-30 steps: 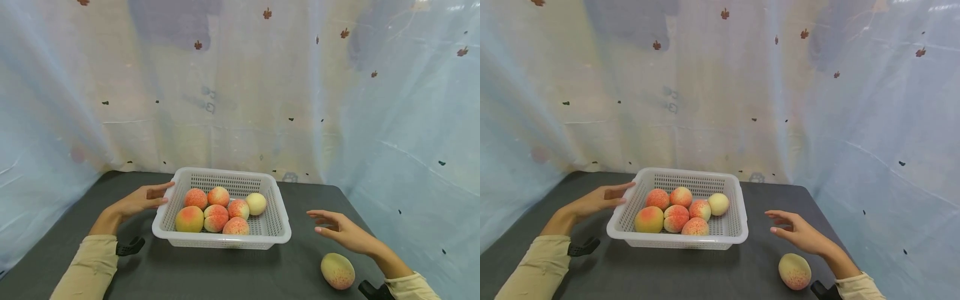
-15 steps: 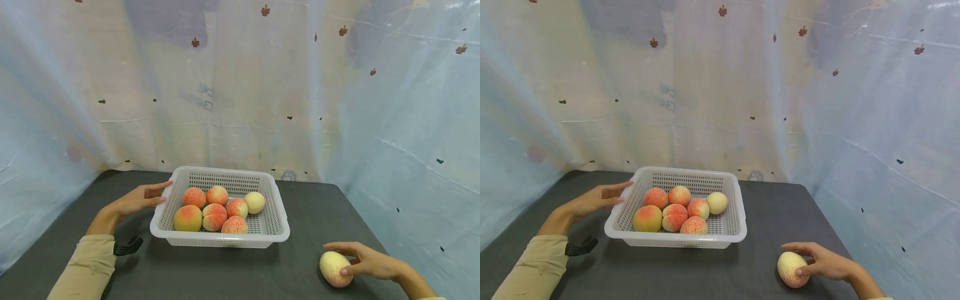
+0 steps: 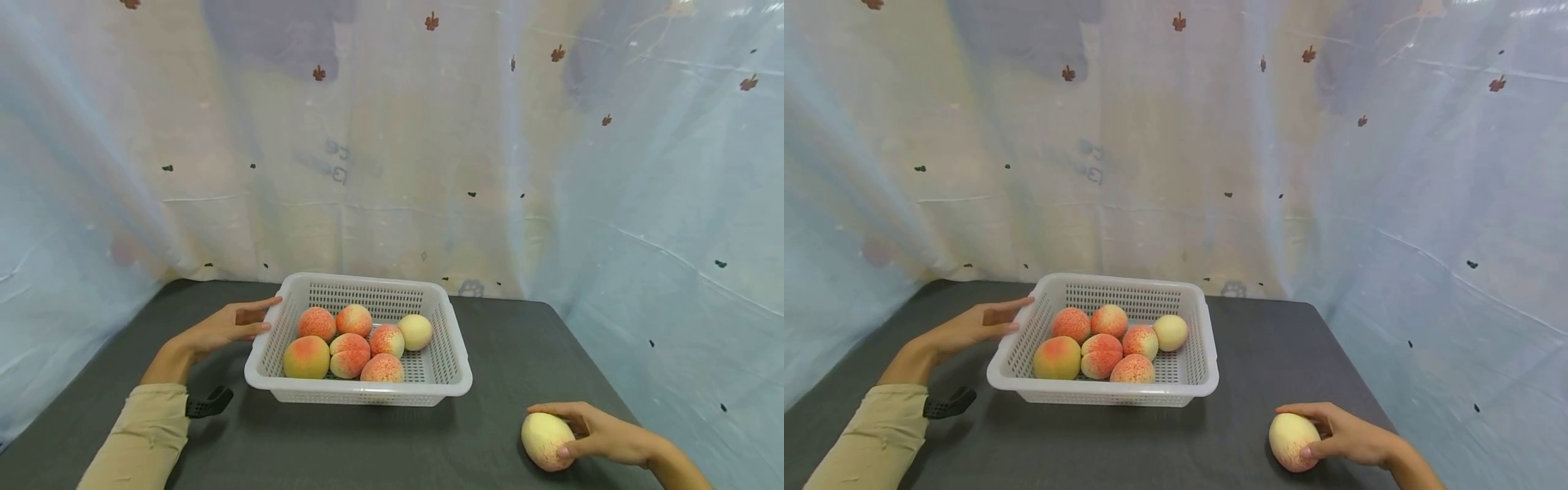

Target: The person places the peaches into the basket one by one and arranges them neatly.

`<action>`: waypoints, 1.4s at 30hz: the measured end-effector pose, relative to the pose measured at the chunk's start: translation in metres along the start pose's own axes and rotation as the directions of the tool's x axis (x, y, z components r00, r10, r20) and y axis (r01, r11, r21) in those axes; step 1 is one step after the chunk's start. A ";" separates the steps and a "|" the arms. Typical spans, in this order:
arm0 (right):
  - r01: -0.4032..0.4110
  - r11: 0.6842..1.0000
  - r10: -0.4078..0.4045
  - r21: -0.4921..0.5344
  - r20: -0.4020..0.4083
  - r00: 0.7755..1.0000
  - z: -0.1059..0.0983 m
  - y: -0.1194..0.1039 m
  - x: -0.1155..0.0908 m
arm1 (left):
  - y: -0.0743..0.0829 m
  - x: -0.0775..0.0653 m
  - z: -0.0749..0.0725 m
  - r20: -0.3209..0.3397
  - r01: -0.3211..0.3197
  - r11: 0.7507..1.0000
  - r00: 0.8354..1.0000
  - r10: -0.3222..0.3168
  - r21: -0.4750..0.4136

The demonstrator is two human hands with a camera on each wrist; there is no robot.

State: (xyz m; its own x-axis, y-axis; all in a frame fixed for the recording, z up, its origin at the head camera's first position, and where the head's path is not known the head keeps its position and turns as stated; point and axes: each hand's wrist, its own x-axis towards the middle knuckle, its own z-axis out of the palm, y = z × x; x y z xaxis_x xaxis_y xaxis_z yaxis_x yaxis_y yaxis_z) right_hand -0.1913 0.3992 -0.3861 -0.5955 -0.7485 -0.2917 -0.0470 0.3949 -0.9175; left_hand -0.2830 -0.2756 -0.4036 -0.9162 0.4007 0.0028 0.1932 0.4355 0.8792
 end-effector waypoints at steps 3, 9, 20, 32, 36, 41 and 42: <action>0.032 0.999 -0.033 -0.033 -0.038 0.999 -0.001 -0.002 0.002 | -0.001 0.000 0.000 0.004 -0.001 1.000 1.000 0.001 0.003; 0.109 0.992 -0.113 -0.064 -0.071 0.991 -0.005 -0.013 0.007 | -0.001 -0.002 0.000 0.006 0.004 1.000 1.000 -0.004 -0.002; 0.240 0.962 -0.253 -0.132 -0.096 0.963 -0.007 -0.045 0.021 | 0.000 -0.004 0.001 0.001 0.016 1.000 1.000 -0.016 0.017; 0.262 0.914 -0.340 -0.310 -0.230 0.912 -0.003 -0.076 0.045 | -0.002 0.001 0.001 0.010 -0.003 1.000 1.000 0.003 -0.008; 0.266 0.906 -0.355 -0.330 -0.248 0.901 0.002 -0.086 0.057 | -0.002 0.002 0.000 0.018 -0.001 1.000 1.000 0.002 -0.029; 0.257 0.906 -0.354 -0.337 -0.265 0.897 0.006 -0.093 0.071 | 0.000 0.001 0.000 0.009 0.011 1.000 1.000 -0.010 -0.024; 0.256 0.905 -0.355 -0.340 -0.270 0.895 0.007 -0.094 0.073 | 0.000 0.001 0.000 0.005 0.014 1.000 1.000 -0.014 -0.020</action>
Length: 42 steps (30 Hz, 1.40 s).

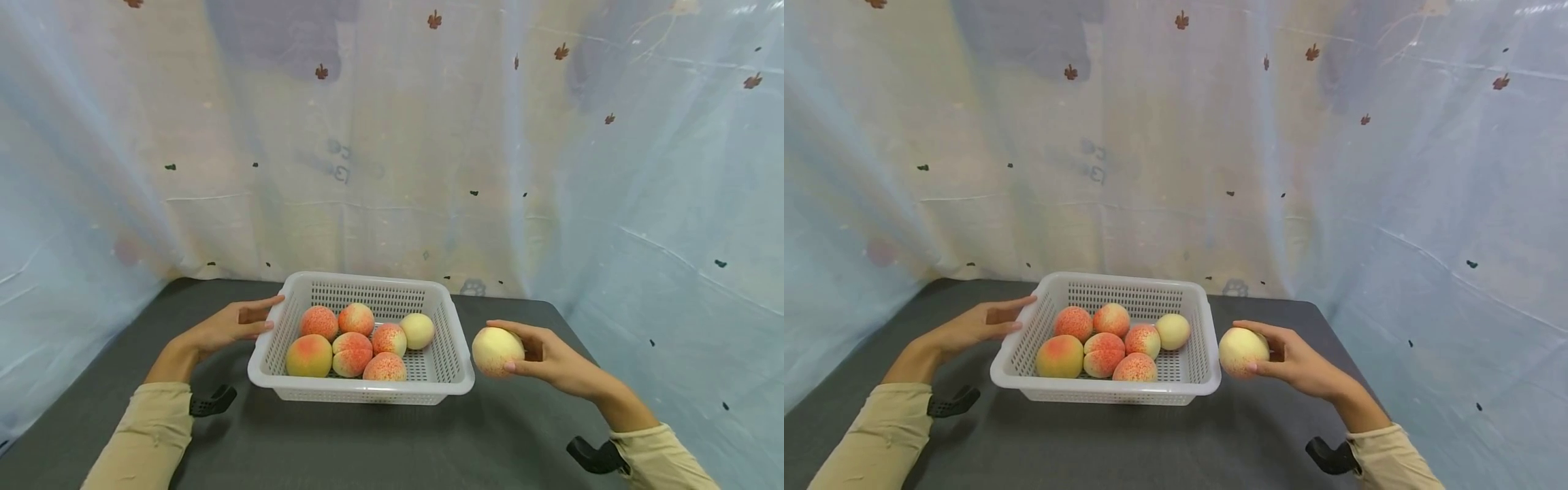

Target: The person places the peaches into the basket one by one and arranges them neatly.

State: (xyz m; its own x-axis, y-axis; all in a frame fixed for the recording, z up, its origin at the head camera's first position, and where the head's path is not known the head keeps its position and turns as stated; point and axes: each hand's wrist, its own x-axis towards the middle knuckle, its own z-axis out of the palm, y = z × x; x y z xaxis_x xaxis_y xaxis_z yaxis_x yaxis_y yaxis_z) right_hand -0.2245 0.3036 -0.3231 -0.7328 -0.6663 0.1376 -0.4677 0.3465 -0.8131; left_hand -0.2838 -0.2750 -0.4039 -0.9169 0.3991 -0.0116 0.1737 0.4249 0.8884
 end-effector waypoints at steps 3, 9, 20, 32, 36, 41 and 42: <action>0.015 1.000 -0.015 -0.013 -0.011 1.000 0.003 -0.002 0.007 | 0.001 0.000 0.000 -0.004 0.005 1.000 1.000 -0.005 0.003; 0.044 0.999 -0.044 -0.001 -0.020 0.999 0.010 -0.006 0.022 | 0.002 0.000 0.001 0.002 0.001 1.000 1.000 -0.001 0.001; 0.034 0.986 -0.043 -0.165 -0.052 0.998 0.028 -0.011 0.054 | 0.002 -0.001 0.000 0.011 -0.020 1.000 1.000 0.020 -0.001; 0.006 0.955 -0.004 -0.296 0.008 1.000 0.050 -0.012 0.086 | 0.003 0.000 0.000 0.019 -0.015 1.000 1.000 0.015 -0.005; -0.009 0.938 0.017 -0.346 0.019 1.000 0.055 -0.008 0.093 | 0.001 0.002 0.000 0.016 -0.008 1.000 1.000 0.008 -0.004; -0.003 0.917 0.015 -0.399 0.027 1.000 0.060 -0.002 0.101 | -0.001 0.002 -0.001 0.012 -0.002 1.000 1.000 0.002 -0.001; -0.005 0.912 0.018 -0.411 0.028 0.999 0.062 -0.001 0.103 | -0.001 0.001 -0.001 0.013 -0.001 1.000 1.000 0.001 0.002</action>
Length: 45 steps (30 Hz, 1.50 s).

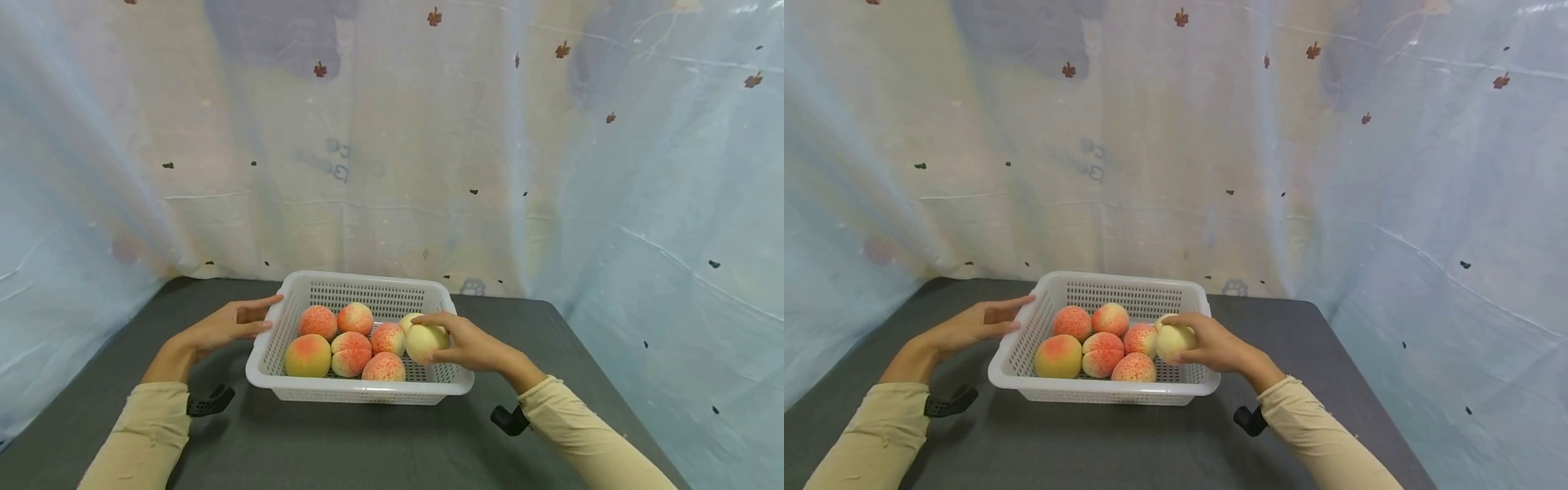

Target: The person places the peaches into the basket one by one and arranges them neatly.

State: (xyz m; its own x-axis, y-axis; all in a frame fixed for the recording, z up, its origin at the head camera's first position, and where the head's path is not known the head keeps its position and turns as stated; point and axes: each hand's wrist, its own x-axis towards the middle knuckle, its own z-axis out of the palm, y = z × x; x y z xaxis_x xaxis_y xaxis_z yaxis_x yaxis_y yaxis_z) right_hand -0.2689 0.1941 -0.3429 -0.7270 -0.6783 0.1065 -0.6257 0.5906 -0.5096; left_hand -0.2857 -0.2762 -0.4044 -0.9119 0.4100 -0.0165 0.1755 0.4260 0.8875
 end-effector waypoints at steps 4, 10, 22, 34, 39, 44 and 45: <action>-0.031 0.998 0.032 -0.049 0.018 0.999 0.005 -0.002 0.007 | 0.000 -0.001 -0.001 0.000 0.007 1.000 1.000 -0.007 0.001; -0.068 0.985 0.076 -0.157 0.045 0.996 0.012 -0.005 0.014 | 0.000 0.000 -0.001 0.001 0.004 1.000 1.000 -0.004 -0.001; -0.051 0.951 0.080 -0.305 0.082 0.993 0.020 -0.006 0.018 | 0.000 0.000 0.000 -0.007 0.006 1.000 1.000 -0.006 0.002; -0.071 0.997 0.071 0.011 -0.008 0.997 0.014 0.001 0.010 | 0.004 -0.001 0.000 0.004 0.002 1.000 1.000 -0.002 -0.002; -0.055 0.995 0.060 0.079 -0.065 0.996 0.010 0.005 0.010 | 0.006 -0.002 -0.001 0.007 -0.016 1.000 1.000 0.016 -0.004; -0.021 0.987 0.041 0.160 -0.120 0.992 0.005 0.010 0.008 | 0.005 -0.003 -0.001 0.007 -0.027 1.000 1.000 0.027 -0.012; -0.017 0.983 0.042 0.181 -0.131 0.991 0.004 0.011 0.007 | 0.005 -0.002 -0.001 0.008 -0.029 1.000 1.000 0.029 -0.011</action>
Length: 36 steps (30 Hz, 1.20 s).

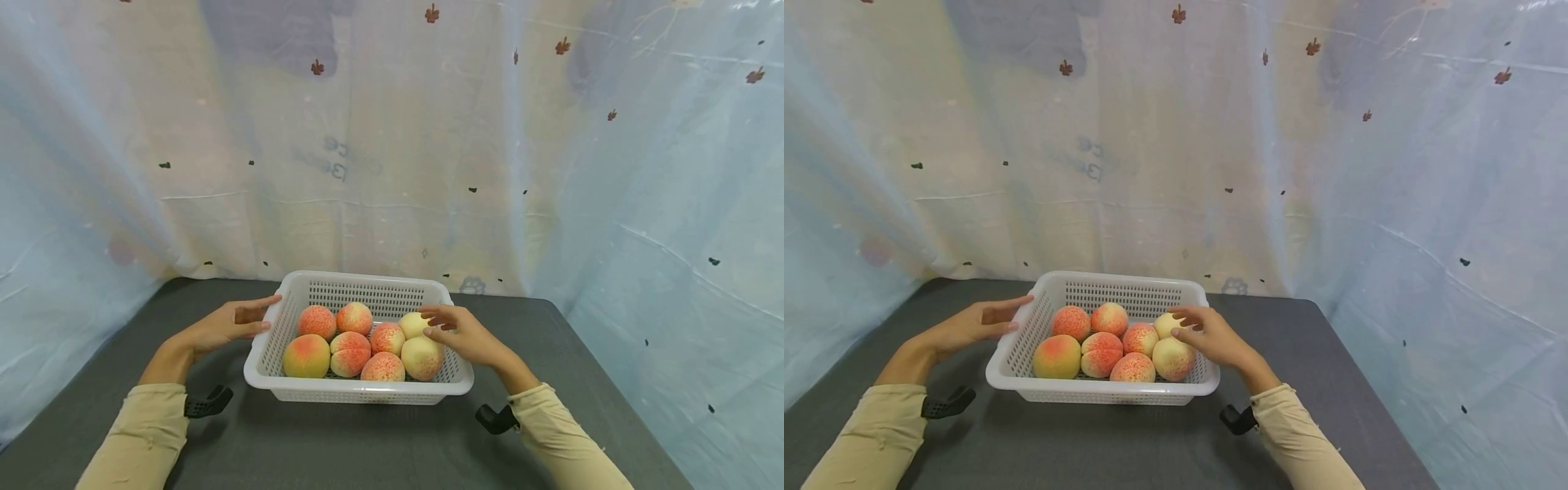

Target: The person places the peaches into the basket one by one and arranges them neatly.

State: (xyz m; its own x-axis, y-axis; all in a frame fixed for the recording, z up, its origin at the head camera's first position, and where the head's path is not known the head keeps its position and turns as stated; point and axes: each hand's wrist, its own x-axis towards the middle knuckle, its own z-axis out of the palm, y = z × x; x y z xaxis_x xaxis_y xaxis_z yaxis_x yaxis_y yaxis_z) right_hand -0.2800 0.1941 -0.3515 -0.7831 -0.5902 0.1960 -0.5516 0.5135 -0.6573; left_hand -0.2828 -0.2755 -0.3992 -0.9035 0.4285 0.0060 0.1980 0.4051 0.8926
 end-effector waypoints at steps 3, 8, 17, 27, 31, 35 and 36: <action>0.001 0.998 0.002 0.059 -0.040 0.999 -0.003 0.004 -0.004 | 0.001 0.000 0.000 -0.001 0.003 1.000 1.000 -0.003 0.002; 0.017 0.993 -0.003 0.119 -0.118 0.993 -0.005 0.012 -0.011 | 0.000 0.001 0.000 -0.002 0.013 1.000 1.000 -0.013 0.016; 0.044 0.970 0.013 0.239 -0.231 0.973 -0.011 0.020 -0.015 | -0.004 -0.001 -0.003 -0.008 0.037 0.999 0.999 -0.036 0.026; 0.014 0.980 0.047 0.199 -0.296 0.954 -0.020 0.026 -0.015 | 0.003 -0.004 -0.006 -0.056 0.022 0.997 0.998 -0.018 0.076; -0.004 0.993 0.044 0.120 -0.340 0.939 -0.024 0.030 -0.017 | 0.004 -0.004 -0.008 -0.124 0.024 0.990 0.992 -0.006 0.141; -0.069 0.998 0.064 0.000 -0.376 0.924 -0.026 0.036 -0.020 | 0.002 -0.004 -0.008 -0.207 0.028 0.975 0.978 0.018 0.219; -0.095 0.995 0.076 -0.032 -0.384 0.920 -0.026 0.038 -0.021 | 0.002 -0.004 -0.008 -0.227 0.029 0.969 0.974 0.029 0.246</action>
State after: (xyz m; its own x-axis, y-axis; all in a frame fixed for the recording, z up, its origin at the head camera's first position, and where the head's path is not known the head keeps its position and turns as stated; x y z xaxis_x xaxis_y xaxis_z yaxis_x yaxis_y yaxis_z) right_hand -0.2922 0.2423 -0.3613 -0.8729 -0.2646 0.4099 -0.4830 0.5869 -0.6498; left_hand -0.2817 -0.2832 -0.3940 -0.9601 0.2456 0.1336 0.2593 0.6034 0.7541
